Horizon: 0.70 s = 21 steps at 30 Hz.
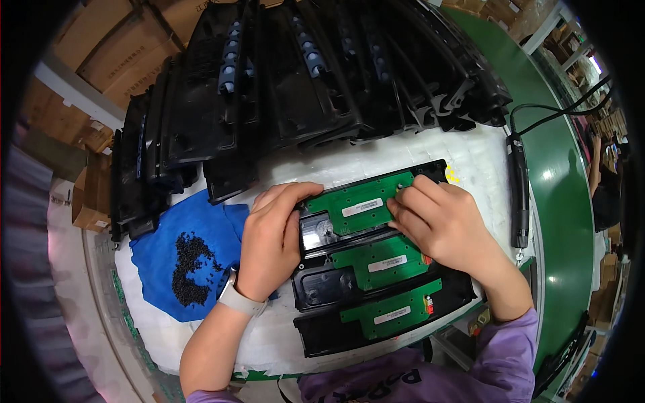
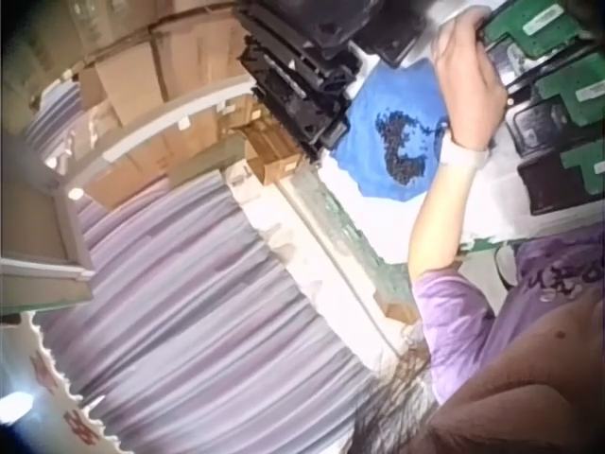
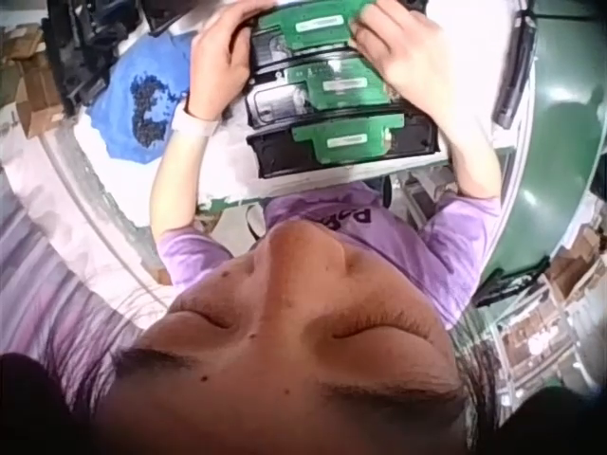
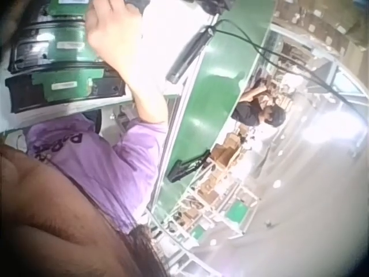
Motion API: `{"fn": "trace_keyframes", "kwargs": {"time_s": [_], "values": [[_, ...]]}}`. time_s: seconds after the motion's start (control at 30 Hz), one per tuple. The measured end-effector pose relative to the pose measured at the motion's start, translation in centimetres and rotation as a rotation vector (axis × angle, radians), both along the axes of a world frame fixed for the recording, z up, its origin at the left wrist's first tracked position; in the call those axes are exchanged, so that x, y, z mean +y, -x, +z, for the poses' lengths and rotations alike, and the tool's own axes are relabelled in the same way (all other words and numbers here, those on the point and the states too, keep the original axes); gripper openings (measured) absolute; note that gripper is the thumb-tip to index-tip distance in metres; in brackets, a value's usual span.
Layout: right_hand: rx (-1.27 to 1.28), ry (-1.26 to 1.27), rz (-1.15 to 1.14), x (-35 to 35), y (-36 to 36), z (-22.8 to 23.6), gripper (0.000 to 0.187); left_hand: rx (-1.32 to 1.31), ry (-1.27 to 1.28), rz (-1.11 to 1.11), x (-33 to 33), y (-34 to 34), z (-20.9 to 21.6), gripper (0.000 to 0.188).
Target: Installing small green circuit boards onto toner cartridges and securing them with an electric screwdriver.
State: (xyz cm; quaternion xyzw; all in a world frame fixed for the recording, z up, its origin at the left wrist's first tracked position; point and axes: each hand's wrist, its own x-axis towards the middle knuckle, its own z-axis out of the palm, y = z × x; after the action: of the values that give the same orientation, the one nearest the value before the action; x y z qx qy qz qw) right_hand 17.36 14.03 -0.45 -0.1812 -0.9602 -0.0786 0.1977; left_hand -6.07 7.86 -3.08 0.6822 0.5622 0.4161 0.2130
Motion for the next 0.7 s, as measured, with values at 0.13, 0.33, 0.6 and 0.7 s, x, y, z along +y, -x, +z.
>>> {"fn": "trace_keyframes", "kwargs": {"time_s": [0.13,0.33,0.6,0.7], "values": [[0.112,0.364,0.003,0.8,-0.2,0.6,0.023,0.032,-0.053,-0.050,0.2,0.0,-0.1,0.036],[0.160,0.441,-0.091,0.5,-0.7,0.0,0.017,0.187,-0.082,-0.107,0.0,0.1,0.2,0.042],[0.163,0.408,-0.061,0.3,-0.5,0.7,0.017,0.438,-0.049,-0.098,-0.9,0.2,1.7,0.045],[0.209,0.284,-0.112,0.1,-1.1,1.7,0.024,0.423,-0.167,-0.007,-1.8,0.2,2.7,0.042]]}}
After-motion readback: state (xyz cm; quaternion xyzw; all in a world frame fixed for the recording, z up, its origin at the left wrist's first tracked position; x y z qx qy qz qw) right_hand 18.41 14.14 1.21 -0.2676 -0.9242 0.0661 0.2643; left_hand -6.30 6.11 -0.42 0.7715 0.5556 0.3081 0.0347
